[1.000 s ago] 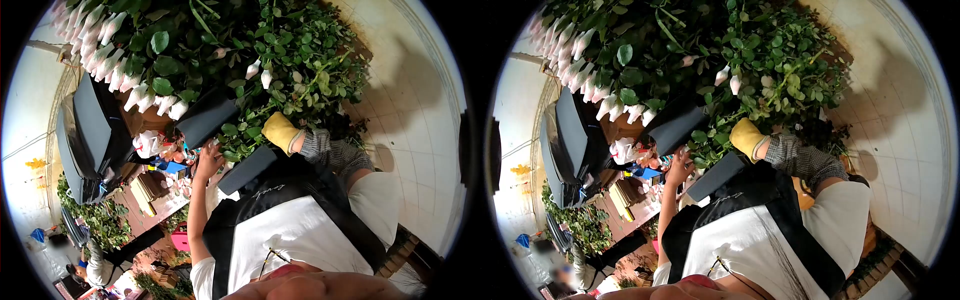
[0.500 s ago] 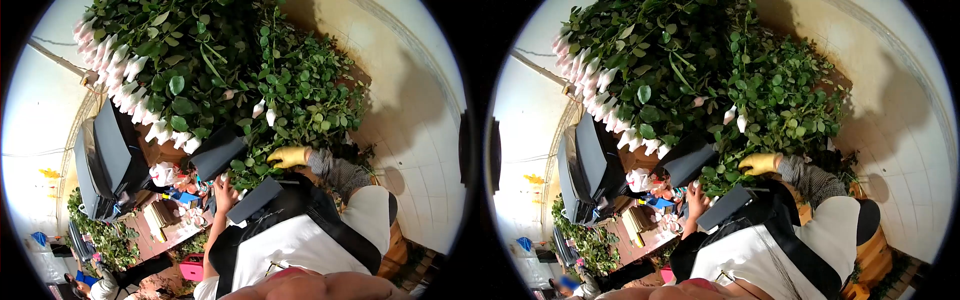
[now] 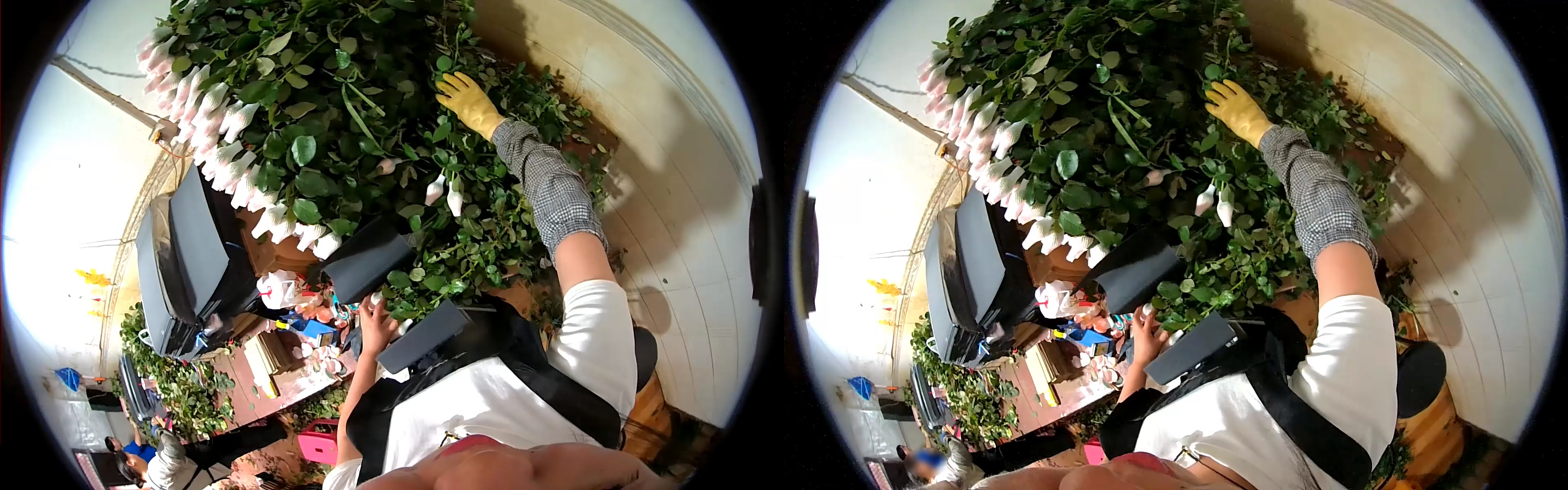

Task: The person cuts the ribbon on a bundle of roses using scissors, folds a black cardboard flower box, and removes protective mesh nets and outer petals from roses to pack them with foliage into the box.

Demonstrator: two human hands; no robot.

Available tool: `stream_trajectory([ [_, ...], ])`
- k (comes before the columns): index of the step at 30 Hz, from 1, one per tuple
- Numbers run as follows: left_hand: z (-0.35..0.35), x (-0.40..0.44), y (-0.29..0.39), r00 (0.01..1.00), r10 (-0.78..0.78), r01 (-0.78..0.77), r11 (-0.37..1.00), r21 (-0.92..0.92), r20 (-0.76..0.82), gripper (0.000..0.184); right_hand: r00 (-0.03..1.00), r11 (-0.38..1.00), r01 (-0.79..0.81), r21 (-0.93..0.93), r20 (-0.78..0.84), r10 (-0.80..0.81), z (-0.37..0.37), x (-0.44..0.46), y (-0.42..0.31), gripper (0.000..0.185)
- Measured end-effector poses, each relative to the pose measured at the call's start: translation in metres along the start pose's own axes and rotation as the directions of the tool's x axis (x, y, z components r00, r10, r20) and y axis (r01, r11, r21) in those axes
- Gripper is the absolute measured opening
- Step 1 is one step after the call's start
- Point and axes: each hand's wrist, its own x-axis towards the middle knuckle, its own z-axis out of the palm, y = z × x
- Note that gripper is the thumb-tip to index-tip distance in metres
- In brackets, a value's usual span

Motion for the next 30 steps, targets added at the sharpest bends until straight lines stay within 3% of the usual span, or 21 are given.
stream_trajectory([
  [5,-0.001,-0.001,0.005,0.999,-0.031,0.031,0.999,0.015,0.008,0.068,0.936,0.986,0.149,-0.077,-0.31,-0.166,-0.036,0.01,-0.022,0.022],
  [7,0.002,-0.002,0.006,0.998,-0.055,0.055,0.998,-0.014,0.001,0.067,0.986,0.942,0.075,0.327,-0.167,-0.02,-0.038,0.01,-0.041,0.011],
  [8,0.002,-0.003,0.007,0.998,-0.06,0.06,0.998,-0.011,0.005,0.067,0.955,0.968,0.236,-0.082,-0.162,-0.247,-0.08,-0.003,-0.062,0.019],
  [9,0.0,-0.001,0.007,0.998,-0.063,0.063,0.998,-0.007,0.006,0.067,0.917,0.856,0.316,0.409,-0.362,-0.166,-0.081,-0.009,-0.075,0.022],
  [10,0.001,-0.001,0.007,0.999,-0.053,0.053,0.999,0.002,-0.002,0.067,0.835,0.491,0.507,0.709,-0.544,-0.078,-0.084,-0.015,-0.088,0.025],
  [12,0.003,-0.003,0.005,0.998,-0.065,0.065,0.998,-0.01,-0.004,0.067,0.849,0.5,0.448,0.741,-0.528,0.022,-0.101,-0.017,-0.091,0.021],
  [13,0.003,-0.002,0.004,0.998,-0.068,0.068,0.998,-0.015,0.001,0.067,0.879,0.66,0.377,0.65,-0.476,-0.032,-0.088,-0.016,-0.074,0.014],
  [15,0.004,-0.001,0.004,0.998,-0.057,0.057,0.998,0.008,-0.014,0.068,0.921,0.898,0.273,0.345,-0.364,-0.141,-0.062,-0.013,-0.04,0.049],
  [17,0.004,0.0,0.003,0.999,-0.035,0.036,0.999,0.029,-0.024,0.067,0.991,0.853,-0.12,0.509,0.01,0.134,-0.037,-0.012,-0.04,0.058],
  [18,0.002,0.001,0.006,0.999,-0.036,0.037,0.999,0.033,-0.024,0.068,0.852,0.985,-0.16,-0.058,0.496,0.168,-0.06,0.009,-0.047,0.059],
  [19,-0.003,0.004,0.011,1.0,-0.016,0.018,0.997,0.079,-0.026,0.069,0.85,0.988,-0.142,-0.057,0.505,0.151,-0.058,0.012,-0.048,0.059],
  [20,-0.002,0.006,0.01,0.999,-0.039,0.04,0.997,0.062,-0.022,0.07,0.985,0.99,-0.136,0.027,0.115,0.132,-0.056,0.014,-0.047,0.044],
  [21,0.0,0.003,0.008,0.998,-0.067,0.068,0.997,0.04,-0.011,0.07,0.951,0.99,-0.092,0.111,-0.284,0.12,-0.053,0.012,-0.046,0.032],
  [22,0.005,0.002,0.007,0.998,-0.054,0.056,0.997,0.054,-0.038,0.069,0.955,0.977,-0.181,-0.114,0.216,0.202,-0.061,0.017,-0.039,0.029],
  [23,0.007,0.0,0.004,0.997,-0.044,0.048,0.996,0.071,-0.062,0.068,0.852,0.833,-0.504,0.228,0.293,0.435,-0.117,0.015,-0.062,0.029],
  [24,0.006,-0.002,0.005,0.996,-0.078,0.079,0.996,0.029,-0.036,0.068,0.956,0.897,-0.229,0.378,-0.088,0.281,-0.11,0.007,-0.061,0.03],
  [25,0.005,0.0,0.007,0.993,-0.115,0.114,0.993,-0.021,-0.019,0.068,0.873,0.903,0.103,0.416,-0.472,0.118,-0.102,0.002,-0.05,0.032],
  [27,0.014,-0.002,0.001,0.994,-0.078,0.079,0.997,0.009,-0.074,0.068,0.93,0.102,-0.013,0.995,-0.025,0.366,-0.087,-0.003,-0.026,0.037],
  [28,0.012,0.0,0.006,0.992,-0.089,0.088,0.996,-0.012,-0.092,0.068,0.907,0.343,0.005,0.939,-0.148,0.394,-0.072,-0.011,-0.029,0.042],
  [29,0.006,0.002,0.01,0.991,-0.066,0.062,0.997,-0.041,-0.113,0.068,0.973,0.789,-0.145,0.597,-0.059,0.223,-0.088,-0.014,-0.027,0.044],
  [30,0.006,0.002,0.011,0.99,-0.045,0.046,0.999,0.009,-0.132,0.068,0.999,0.997,-0.046,0.063,0.032,0.044,-0.106,-0.017,-0.027,0.046],
])
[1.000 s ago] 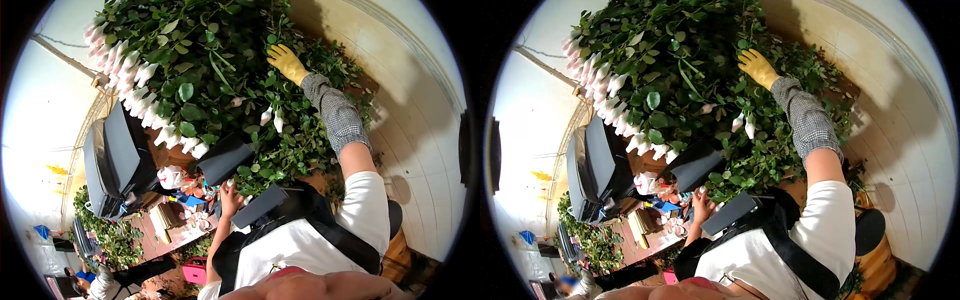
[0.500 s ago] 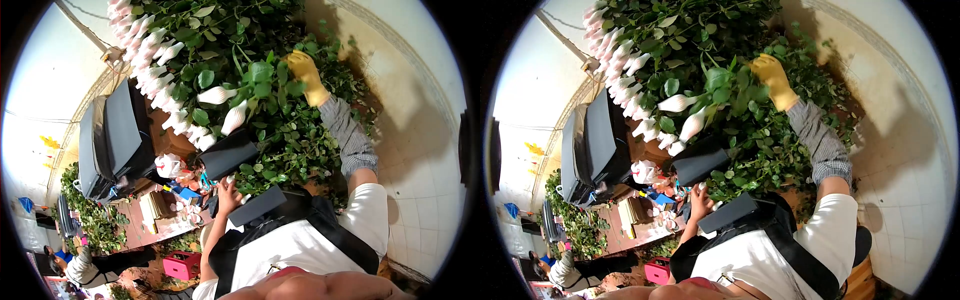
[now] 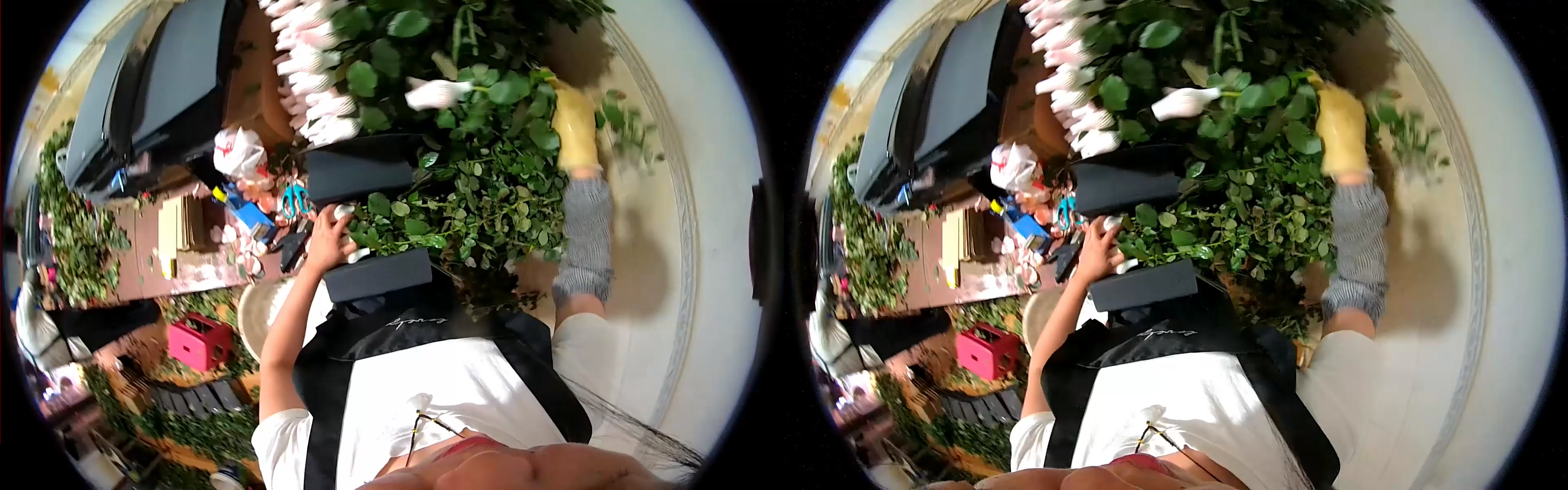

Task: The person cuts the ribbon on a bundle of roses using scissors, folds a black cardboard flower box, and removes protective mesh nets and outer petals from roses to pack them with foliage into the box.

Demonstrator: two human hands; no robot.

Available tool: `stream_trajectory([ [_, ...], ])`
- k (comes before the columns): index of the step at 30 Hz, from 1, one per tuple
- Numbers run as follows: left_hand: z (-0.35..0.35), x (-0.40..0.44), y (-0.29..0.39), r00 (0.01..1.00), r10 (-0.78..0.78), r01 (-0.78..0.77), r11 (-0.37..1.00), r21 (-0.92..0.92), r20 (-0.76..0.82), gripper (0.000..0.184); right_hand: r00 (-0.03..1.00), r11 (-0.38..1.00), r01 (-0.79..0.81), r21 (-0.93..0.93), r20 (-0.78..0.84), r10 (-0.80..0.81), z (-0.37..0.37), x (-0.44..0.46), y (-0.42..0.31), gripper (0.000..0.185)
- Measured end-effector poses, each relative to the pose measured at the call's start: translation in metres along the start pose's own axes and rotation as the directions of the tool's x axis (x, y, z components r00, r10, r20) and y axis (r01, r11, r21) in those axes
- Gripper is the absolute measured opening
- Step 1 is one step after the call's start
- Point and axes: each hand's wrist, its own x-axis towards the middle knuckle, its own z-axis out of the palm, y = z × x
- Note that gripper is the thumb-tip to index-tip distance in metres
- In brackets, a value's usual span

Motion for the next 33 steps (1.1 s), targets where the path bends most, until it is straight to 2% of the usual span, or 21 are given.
stream_trajectory([
  [1,0.0,-0.001,-0.001,1.0,0.012,-0.011,0.998,0.054,-0.022,0.069,0.975,0.978,0.209,-0.023,-0.079,-0.21,-0.027,-0.02,-0.029,0.045],
  [2,0.002,0.0,-0.003,0.999,-0.042,0.042,0.999,-0.028,-0.004,0.069,0.959,0.948,0.283,0.147,-0.066,-0.276,-0.016,-0.032,-0.024,0.044],
  [3,0.004,-0.003,-0.005,0.995,-0.096,0.099,0.989,-0.111,0.032,0.069,0.976,0.955,0.191,0.226,0.061,-0.21,-0.035,-0.05,-0.055,0.04],
  [5,0.004,-0.003,-0.004,0.997,-0.082,0.081,0.991,-0.105,-0.01,0.066,0.956,0.944,-0.22,0.247,0.249,0.158,-0.047,-0.088,-0.102,0.026],
  [6,0.005,-0.002,-0.005,0.997,-0.071,0.067,0.992,-0.103,-0.031,0.065,0.94,0.821,0.088,0.565,0.227,-0.256,-0.056,-0.093,-0.126,0.024],
  [8,0.005,-0.003,-0.004,0.993,-0.114,0.104,0.973,-0.204,-0.039,0.065,0.879,0.603,-0.043,0.797,0.317,-0.357,-0.017,-0.118,-0.152,0.036],
  [9,0.003,-0.003,-0.005,0.987,-0.161,0.146,0.942,-0.302,-0.025,0.065,0.867,0.834,-0.045,0.55,0.436,-0.241,0.031,-0.148,-0.147,0.037],
  [10,0.004,-0.005,-0.009,0.998,-0.044,0.037,0.989,-0.141,-0.043,0.068,0.823,0.803,-0.037,0.594,0.474,-0.313,0.018,-0.144,-0.187,0.038],
  [11,0.01,-0.009,-0.004,0.981,-0.152,0.127,0.974,-0.188,-0.125,0.069,0.877,0.88,0.07,0.471,0.391,-0.279,0.074,-0.172,-0.18,0.038],
  [14,0.01,-0.006,-0.005,0.991,-0.135,0.134,0.985,-0.112,-0.003,0.073,0.89,0.898,0.144,0.416,0.341,-0.301,0.096,-0.169,-0.2,0.033],
  [17,0.006,-0.004,0.0,0.983,-0.172,0.18,0.976,-0.121,0.071,0.063,0.945,0.911,-0.005,0.412,0.299,-0.13,0.126,-0.182,-0.199,0.035],
  [19,0.006,-0.005,0.0,0.987,-0.159,0.162,0.965,-0.205,0.031,0.06,0.889,0.952,-0.074,0.296,0.453,-0.072,0.195,-0.215,-0.176,0.029],
  [20,0.007,-0.005,0.0,0.987,-0.16,0.149,0.947,-0.284,-0.017,0.057,0.947,0.889,0.033,0.456,0.269,-0.174,0.183,-0.214,-0.186,0.019],
  [22,-0.001,-0.002,0.005,0.985,-0.173,0.161,0.949,-0.272,-0.022,0.055,0.96,0.913,0.118,0.392,0.189,-0.205,0.182,-0.207,-0.19,0.019],
  [23,-0.005,-0.001,0.007,0.982,-0.188,0.175,0.949,-0.261,-0.026,0.052,0.903,0.912,0.073,0.405,0.361,-0.233,0.177,-0.203,-0.184,0.021],
  [24,-0.009,0.001,0.01,0.987,-0.146,0.13,0.973,-0.191,-0.068,0.05,0.91,0.824,0.106,0.556,0.28,-0.306,0.176,-0.199,-0.178,0.022],
  [25,-0.007,0.002,0.007,0.987,-0.145,0.13,0.972,-0.194,-0.064,0.05,0.858,0.837,0.007,0.548,0.426,-0.286,0.178,-0.202,-0.173,0.019],
  [28,-0.007,0.014,0.003,0.998,0.061,-0.06,0.997,0.056,-0.003,0.049,0.893,0.825,0.129,0.55,0.298,-0.338,0.187,-0.205,-0.169,0.02],
  [29,-0.011,0.02,0.004,0.999,0.05,-0.049,0.997,0.053,-0.004,0.049,0.877,0.87,0.094,0.485,0.374,-0.303,0.2,-0.212,-0.165,0.025],
  [31,-0.018,0.03,0.011,0.936,-0.039,0.002,0.994,0.105,0.349,0.052,0.847,0.905,0.066,0.421,0.456,-0.274,0.196,-0.212,-0.176,0.03],
  [33,-0.015,0.023,0.005,0.958,0.001,-0.028,0.996,0.09,0.288,0.053,0.815,0.915,0.348,0.202,0.416,-0.402,0.173,-0.194,-0.187,0.026],
])
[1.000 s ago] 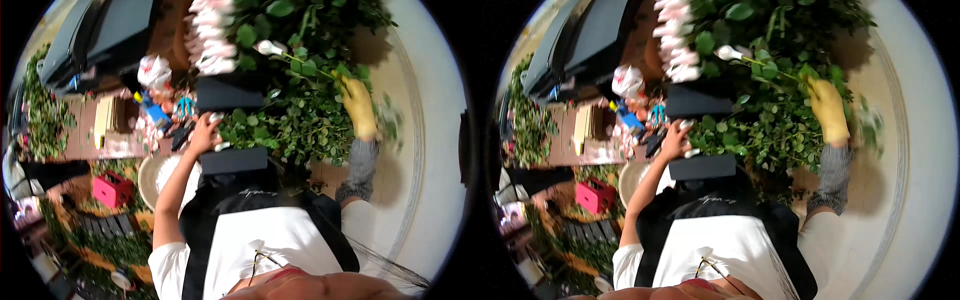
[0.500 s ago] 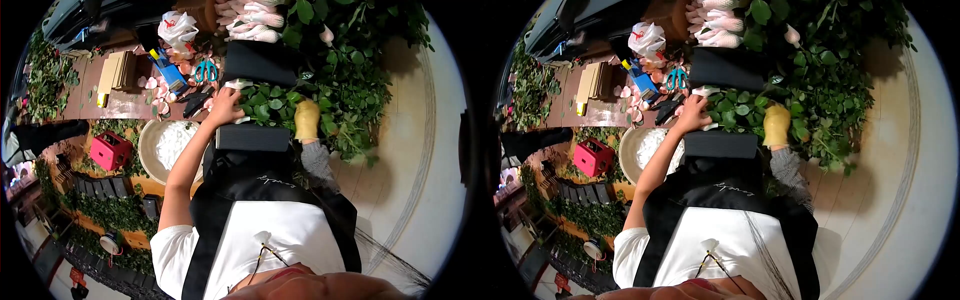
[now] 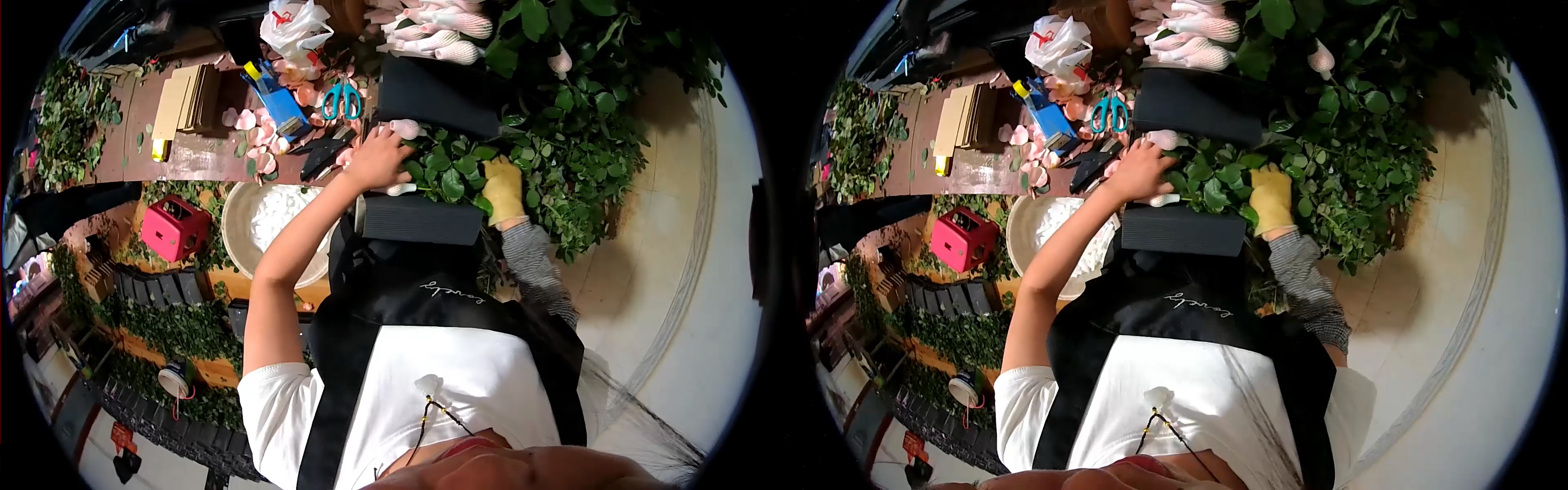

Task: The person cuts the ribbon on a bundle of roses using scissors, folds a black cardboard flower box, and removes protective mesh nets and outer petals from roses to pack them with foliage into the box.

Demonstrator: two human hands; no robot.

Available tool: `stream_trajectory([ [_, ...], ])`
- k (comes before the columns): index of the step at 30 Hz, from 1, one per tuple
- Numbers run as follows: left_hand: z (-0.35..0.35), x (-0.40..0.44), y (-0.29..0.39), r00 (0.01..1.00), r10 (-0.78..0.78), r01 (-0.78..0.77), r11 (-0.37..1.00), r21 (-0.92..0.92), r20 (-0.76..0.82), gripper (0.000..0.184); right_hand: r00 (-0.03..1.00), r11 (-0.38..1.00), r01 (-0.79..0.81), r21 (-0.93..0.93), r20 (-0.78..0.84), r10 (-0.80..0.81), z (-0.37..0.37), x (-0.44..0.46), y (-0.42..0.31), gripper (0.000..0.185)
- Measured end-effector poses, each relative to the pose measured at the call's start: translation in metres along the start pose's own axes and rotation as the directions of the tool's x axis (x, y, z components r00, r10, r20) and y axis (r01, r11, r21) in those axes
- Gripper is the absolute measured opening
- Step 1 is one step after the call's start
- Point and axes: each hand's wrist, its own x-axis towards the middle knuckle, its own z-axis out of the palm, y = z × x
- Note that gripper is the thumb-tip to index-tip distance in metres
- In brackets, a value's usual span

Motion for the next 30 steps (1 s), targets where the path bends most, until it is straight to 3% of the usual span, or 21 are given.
stream_trajectory([
  [2,-0.007,-0.022,-0.013,0.998,-0.031,0.014,0.959,-0.284,-0.056,0.05,0.998,0.998,0.05,0.025,-0.042,-0.049,-0.055,0.001,-0.001,0.043],
  [4,-0.034,-0.053,-0.011,0.922,-0.175,0.067,0.951,-0.303,-0.345,0.043,0.903,0.986,-0.163,0.042,0.409,0.132,-0.116,0.006,-0.006,0.049],
  [6,-0.03,-0.087,-0.025,0.834,-0.519,0.369,0.777,-0.51,-0.187,0.03,0.95,0.986,0.06,0.154,0.296,-0.104,-0.149,0.012,-0.021,0.054],
  [8,-0.037,-0.097,-0.02,0.721,-0.691,0.54,0.608,-0.582,-0.053,0.021,0.9,0.733,0.309,0.606,0.063,-0.432,-0.158,0.037,-0.063,0.052],
  [9,-0.031,-0.094,-0.017,0.695,-0.714,0.491,0.552,-0.673,-0.079,0.019,0.877,0.663,0.273,0.697,0.103,-0.47,-0.153,0.049,-0.086,0.046],
  [10,-0.028,-0.088,-0.01,0.66,-0.746,0.469,0.316,-0.824,0.089,0.025,0.847,0.582,0.228,0.78,0.136,-0.514,-0.147,0.06,-0.105,0.041],
  [12,-0.019,-0.078,-0.006,0.691,-0.701,0.623,0.454,-0.637,0.176,0.036,0.675,0.845,0.34,0.413,0.519,-0.525,-0.085,0.073,-0.118,0.025],
  [13,-0.041,-0.068,0.008,0.705,-0.658,0.695,0.569,-0.44,0.263,0.046,0.655,0.902,0.365,0.229,0.626,-0.424,-0.048,0.071,-0.12,0.024],
  [14,-0.044,-0.065,0.013,0.753,-0.575,0.658,0.646,-0.387,0.32,0.047,0.637,0.916,0.399,0.033,0.709,-0.302,-0.025,0.071,-0.123,0.026],
  [16,-0.035,-0.06,0.011,0.796,-0.444,0.569,0.781,-0.259,0.411,0.044,0.646,0.89,0.455,0.029,0.677,-0.352,-0.024,0.074,-0.121,0.021],
  [18,-0.032,-0.054,0.01,0.848,-0.402,0.522,0.745,-0.415,0.344,0.043,0.625,0.875,0.483,0.024,0.691,-0.364,-0.024,0.071,-0.124,0.019],
  [21,-0.032,-0.049,0.006,0.859,-0.34,0.488,0.771,-0.41,0.383,0.044,0.552,0.871,0.456,0.182,0.71,-0.437,-0.048,0.085,-0.111,0.021],
  [24,-0.032,-0.048,0.003,0.838,-0.273,0.488,0.761,-0.427,0.473,0.037,0.58,0.881,0.378,0.283,0.67,-0.464,-0.044,0.084,-0.103,0.023],
  [26,-0.023,-0.052,0.002,0.988,-0.144,0.147,0.762,-0.631,0.056,0.028,0.572,0.889,0.42,0.18,0.708,-0.414,-0.034,0.076,-0.103,0.024],
  [27,-0.027,-0.055,0.001,0.99,-0.124,0.133,0.732,-0.668,0.062,0.016,0.554,0.895,0.418,0.157,0.736,-0.388,-0.042,0.08,-0.106,0.023],
  [28,-0.025,-0.064,-0.004,0.99,-0.13,0.137,0.735,-0.664,0.06,0.016,0.556,0.891,0.425,0.159,0.732,-0.395,-0.036,0.081,-0.105,0.023],
  [30,-0.02,-0.091,-0.023,0.856,-0.475,0.054,0.472,-0.88,-0.202,0.01,0.531,0.872,0.478,0.108,0.754,-0.385,-0.021,0.075,-0.102,0.021],
])
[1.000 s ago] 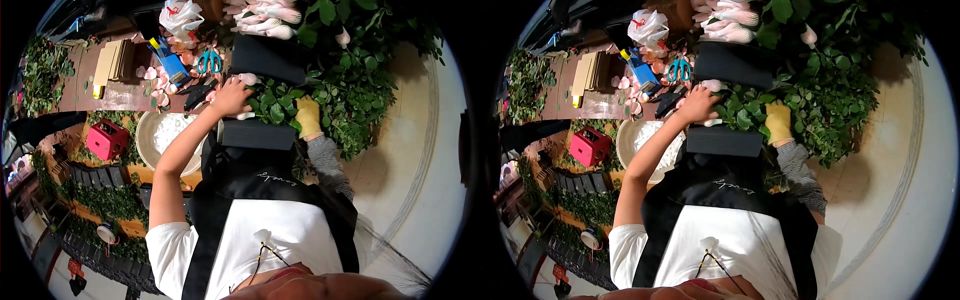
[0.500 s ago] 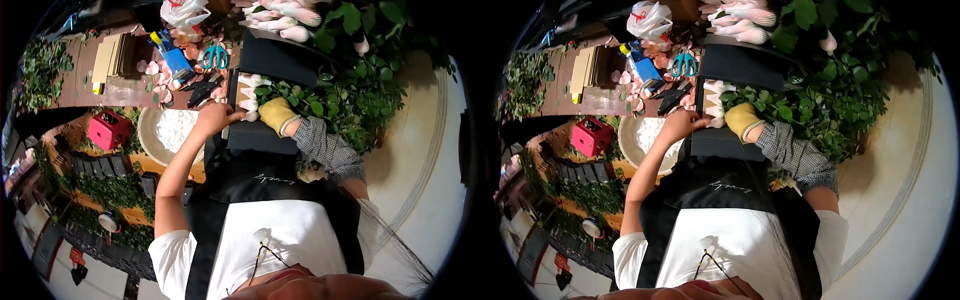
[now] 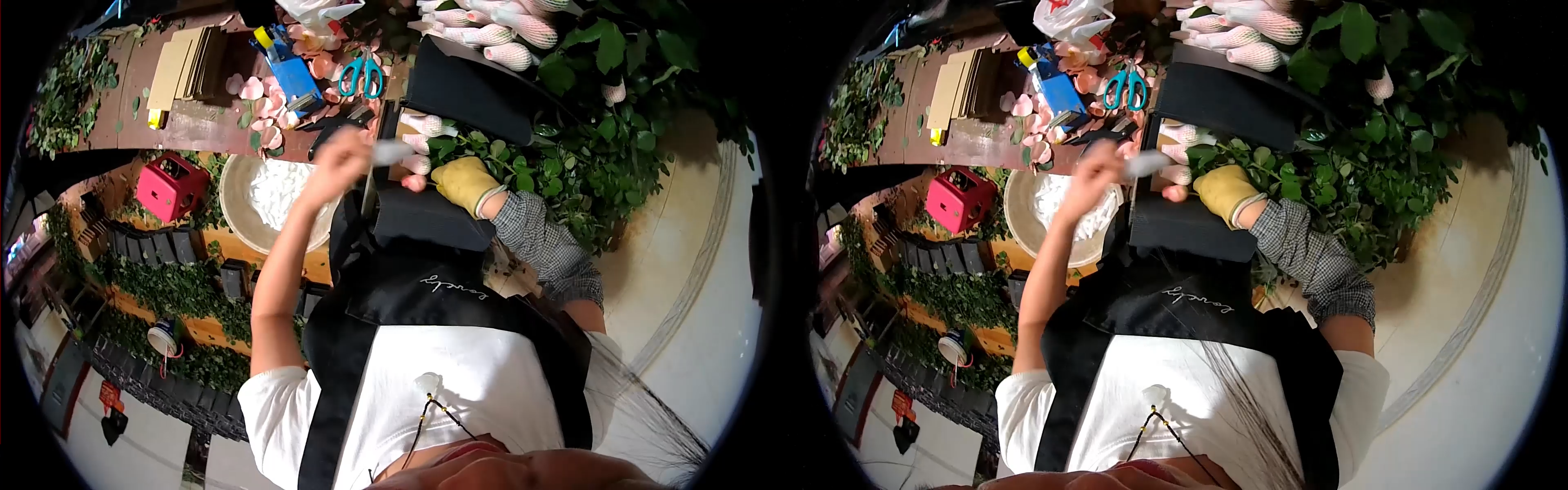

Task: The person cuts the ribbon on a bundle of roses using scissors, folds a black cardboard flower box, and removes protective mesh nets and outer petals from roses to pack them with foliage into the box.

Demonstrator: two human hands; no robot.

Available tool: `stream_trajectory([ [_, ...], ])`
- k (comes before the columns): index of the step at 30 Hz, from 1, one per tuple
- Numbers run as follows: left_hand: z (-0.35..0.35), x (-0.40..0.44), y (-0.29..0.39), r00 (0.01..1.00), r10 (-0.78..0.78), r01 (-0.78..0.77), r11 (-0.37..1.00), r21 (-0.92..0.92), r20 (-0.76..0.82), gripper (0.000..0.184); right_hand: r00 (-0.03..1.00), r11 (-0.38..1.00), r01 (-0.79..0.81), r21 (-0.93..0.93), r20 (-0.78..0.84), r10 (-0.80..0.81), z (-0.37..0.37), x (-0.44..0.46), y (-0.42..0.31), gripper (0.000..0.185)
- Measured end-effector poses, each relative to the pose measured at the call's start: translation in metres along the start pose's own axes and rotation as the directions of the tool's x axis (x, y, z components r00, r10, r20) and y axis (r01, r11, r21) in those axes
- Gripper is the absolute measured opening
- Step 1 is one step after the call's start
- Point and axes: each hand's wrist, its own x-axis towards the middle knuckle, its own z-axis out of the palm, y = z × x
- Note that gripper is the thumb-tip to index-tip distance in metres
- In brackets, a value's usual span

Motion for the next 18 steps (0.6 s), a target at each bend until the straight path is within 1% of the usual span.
stream_trajectory([
  [1,-0.021,0.003,0.014,0.991,0.082,-0.064,0.985,0.162,-0.106,0.008,0.998,0.987,0.006,0.162,-0.066,0.004,-0.012,-0.012,0.001,0.02],
  [2,-0.033,0.005,0.031,0.963,0.177,-0.104,0.941,0.322,-0.206,0.006,0.998,0.987,0.0,0.163,-0.065,0.01,-0.019,-0.026,0.001,0.02],
  [3,-0.031,0.0,0.03,0.98,0.044,0.008,0.967,0.255,-0.196,0.006,0.964,0.932,0.114,0.343,-0.265,-0.02,-0.026,-0.039,0.004,0.022],
  [4,-0.027,-0.006,0.024,0.98,-0.09,0.123,0.974,0.189,-0.176,0.007,0.89,0.836,0.258,0.484,-0.456,-0.011,-0.034,-0.047,0.006,0.024],
  [5,-0.018,-0.012,-0.009,0.965,-0.15,0.207,0.939,0.275,-0.216,0.008,0.839,0.905,0.185,0.383,-0.541,0.058,-0.042,-0.046,0.001,0.026],
  [6,-0.003,-0.002,0.008,0.929,-0.271,0.351,0.864,0.362,-0.252,0.019,0.848,0.962,0.059,0.266,-0.522,0.092,-0.039,-0.043,0.0,0.029],
  [7,0.012,0.007,0.007,0.958,-0.2,0.275,0.847,0.454,-0.207,0.027,0.941,0.982,-0.021,0.188,-0.329,0.084,-0.03,-0.027,0.002,0.026],
  [8,0.026,0.016,0.004,0.979,-0.13,0.194,0.823,0.535,-0.156,0.035,0.989,0.992,-0.083,0.09,-0.117,0.093,-0.021,-0.007,0.004,0.025],
  [9,0.038,0.022,0.004,0.98,-0.128,0.189,0.827,0.53,-0.15,0.035,0.972,0.986,-0.137,0.099,-0.176,0.153,-0.016,0.007,-0.001,0.028],
  [10,0.047,0.028,0.003,0.996,-0.091,0.062,0.763,0.643,0.011,0.036,0.972,0.986,-0.14,0.09,-0.175,0.154,-0.016,0.004,0.001,0.028],
  [11,0.051,0.032,0.003,0.983,-0.072,-0.076,0.681,0.728,0.17,0.04,0.974,0.991,-0.076,0.108,-0.203,0.097,-0.018,0.002,0.007,0.029],
  [12,0.052,0.03,0.001,0.983,-0.071,-0.076,0.683,0.726,0.17,0.04,0.973,0.991,-0.015,0.136,-0.226,0.045,-0.017,-0.001,0.009,0.031],
  [13,0.056,0.029,0.0,0.979,-0.058,-0.112,0.654,0.748,0.197,0.037,0.974,0.986,0.002,0.168,-0.224,0.036,-0.014,-0.003,0.012,0.03],
  [14,0.06,0.032,-0.002,0.974,-0.034,-0.155,0.623,0.767,0.224,0.034,0.973,0.985,-0.016,0.171,-0.226,0.055,-0.01,-0.005,0.015,0.03],
  [15,0.061,0.032,0.006,0.969,-0.002,-0.185,0.652,0.735,0.245,0.03,0.967,0.992,-0.011,0.125,-0.252,0.043,-0.005,-0.006,0.015,0.029],
  [16,0.064,0.033,0.006,0.969,0.001,-0.188,0.652,0.734,0.247,0.03,0.96,0.997,0.004,0.079,-0.278,0.018,-0.001,-0.006,0.014,0.028],
  [18,0.064,0.032,0.007,0.971,-0.041,-0.145,0.678,0.721,0.234,0.03,0.953,0.995,0.017,0.102,-0.304,0.015,0.006,-0.004,0.012,0.025],
])
